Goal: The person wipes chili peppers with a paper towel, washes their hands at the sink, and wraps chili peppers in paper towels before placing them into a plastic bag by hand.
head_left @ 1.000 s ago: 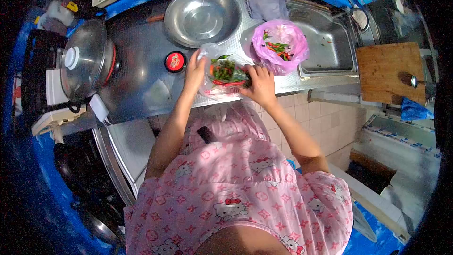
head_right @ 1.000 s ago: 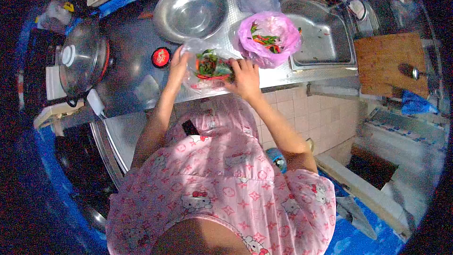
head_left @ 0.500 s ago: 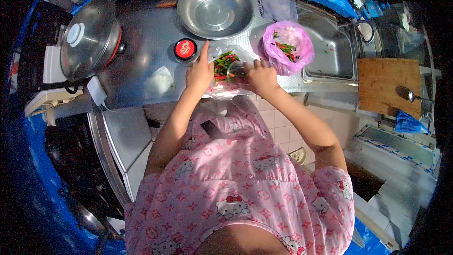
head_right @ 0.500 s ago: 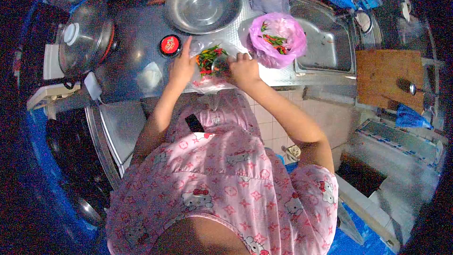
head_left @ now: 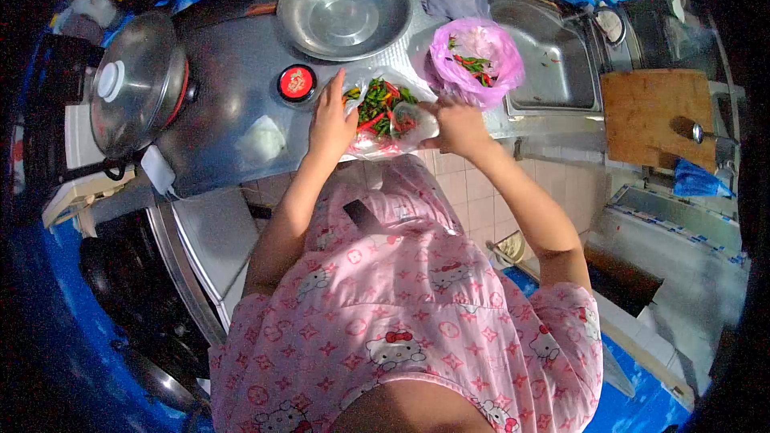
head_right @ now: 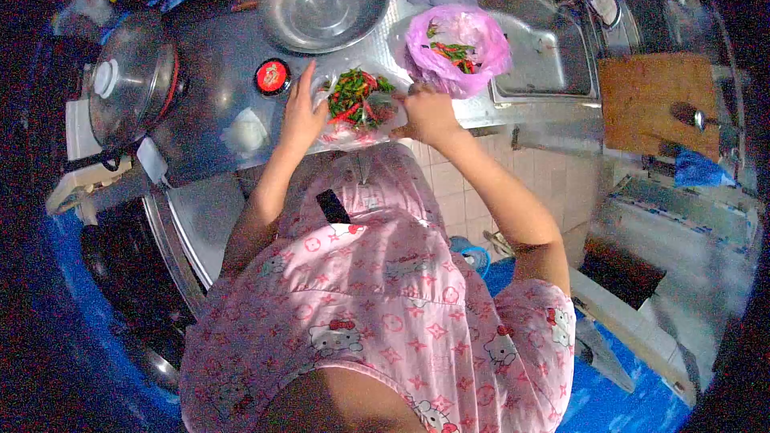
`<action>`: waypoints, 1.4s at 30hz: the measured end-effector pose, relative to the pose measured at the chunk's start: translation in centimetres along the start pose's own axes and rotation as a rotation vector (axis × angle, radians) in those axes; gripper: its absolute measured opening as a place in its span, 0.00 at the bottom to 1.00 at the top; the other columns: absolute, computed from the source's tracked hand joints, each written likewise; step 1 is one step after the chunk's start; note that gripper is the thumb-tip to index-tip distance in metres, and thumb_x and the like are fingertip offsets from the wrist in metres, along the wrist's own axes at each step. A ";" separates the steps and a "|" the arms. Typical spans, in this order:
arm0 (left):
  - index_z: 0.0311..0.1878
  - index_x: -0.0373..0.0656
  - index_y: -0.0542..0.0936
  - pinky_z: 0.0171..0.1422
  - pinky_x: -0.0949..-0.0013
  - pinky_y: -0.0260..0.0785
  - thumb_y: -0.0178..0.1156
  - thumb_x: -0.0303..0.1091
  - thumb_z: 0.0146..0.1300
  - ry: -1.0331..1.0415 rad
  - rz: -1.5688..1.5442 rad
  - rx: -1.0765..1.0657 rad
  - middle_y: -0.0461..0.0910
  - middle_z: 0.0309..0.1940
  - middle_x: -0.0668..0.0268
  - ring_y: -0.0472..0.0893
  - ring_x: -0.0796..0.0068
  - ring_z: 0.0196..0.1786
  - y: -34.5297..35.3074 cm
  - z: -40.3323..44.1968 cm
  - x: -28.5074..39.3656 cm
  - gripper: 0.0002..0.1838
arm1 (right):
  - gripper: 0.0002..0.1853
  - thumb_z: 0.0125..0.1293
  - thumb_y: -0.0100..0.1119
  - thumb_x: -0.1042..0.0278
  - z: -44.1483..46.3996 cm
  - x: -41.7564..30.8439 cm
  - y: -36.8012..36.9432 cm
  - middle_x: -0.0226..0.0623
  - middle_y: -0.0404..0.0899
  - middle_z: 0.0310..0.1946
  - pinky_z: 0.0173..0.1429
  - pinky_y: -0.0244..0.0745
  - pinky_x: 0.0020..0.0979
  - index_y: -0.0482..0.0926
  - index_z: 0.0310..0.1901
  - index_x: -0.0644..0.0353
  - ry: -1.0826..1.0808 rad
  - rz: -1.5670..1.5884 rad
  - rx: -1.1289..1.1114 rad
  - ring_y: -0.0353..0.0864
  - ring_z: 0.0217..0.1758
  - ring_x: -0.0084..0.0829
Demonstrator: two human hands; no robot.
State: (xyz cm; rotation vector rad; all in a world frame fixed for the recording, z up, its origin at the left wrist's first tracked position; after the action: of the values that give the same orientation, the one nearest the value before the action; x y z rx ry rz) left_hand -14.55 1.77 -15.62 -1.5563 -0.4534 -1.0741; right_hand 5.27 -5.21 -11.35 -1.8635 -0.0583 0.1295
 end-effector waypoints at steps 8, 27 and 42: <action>0.63 0.45 0.57 0.63 0.58 0.54 0.56 0.25 0.50 0.148 0.096 0.066 0.63 0.57 0.51 0.62 0.50 0.60 -0.1 -0.3 0.3 0.34 | 0.39 0.36 0.70 0.47 -4.0 4.1 -1.0 0.38 0.74 0.48 0.55 0.65 0.36 0.70 0.54 0.52 0.107 0.359 0.218 0.71 0.51 0.40; 0.49 0.37 0.71 0.65 0.48 0.46 0.56 0.36 0.54 -0.175 0.736 0.280 0.59 0.60 0.52 0.57 0.52 0.64 0.6 -0.3 3.7 0.20 | 0.37 0.44 0.71 0.60 12.8 36.2 -11.5 0.42 0.70 0.47 0.54 0.64 0.31 0.63 0.54 0.66 0.195 1.051 1.149 0.70 0.50 0.33; 0.59 0.48 0.67 0.65 0.52 0.44 0.57 0.32 0.52 -0.408 0.656 0.397 0.57 0.63 0.55 0.58 0.55 0.64 4.6 -3.4 0.0 0.27 | 0.41 0.46 0.68 0.56 21.8 39.2 -9.9 0.53 0.65 0.52 0.58 0.58 0.38 0.59 0.57 0.69 0.346 0.587 1.278 0.65 0.55 0.44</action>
State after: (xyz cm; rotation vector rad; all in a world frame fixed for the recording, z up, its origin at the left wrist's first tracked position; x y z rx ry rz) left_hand -12.28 -2.66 -18.39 -1.4075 -0.3587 -0.1467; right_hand 41.79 22.58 -10.49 -0.5557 0.6677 0.1842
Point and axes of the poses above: each hand's wrist, its own z-axis towards the middle knuckle, its own y-axis out of the palm, x = y × z, the point moved 4 cm from there along z, towards the middle knuckle
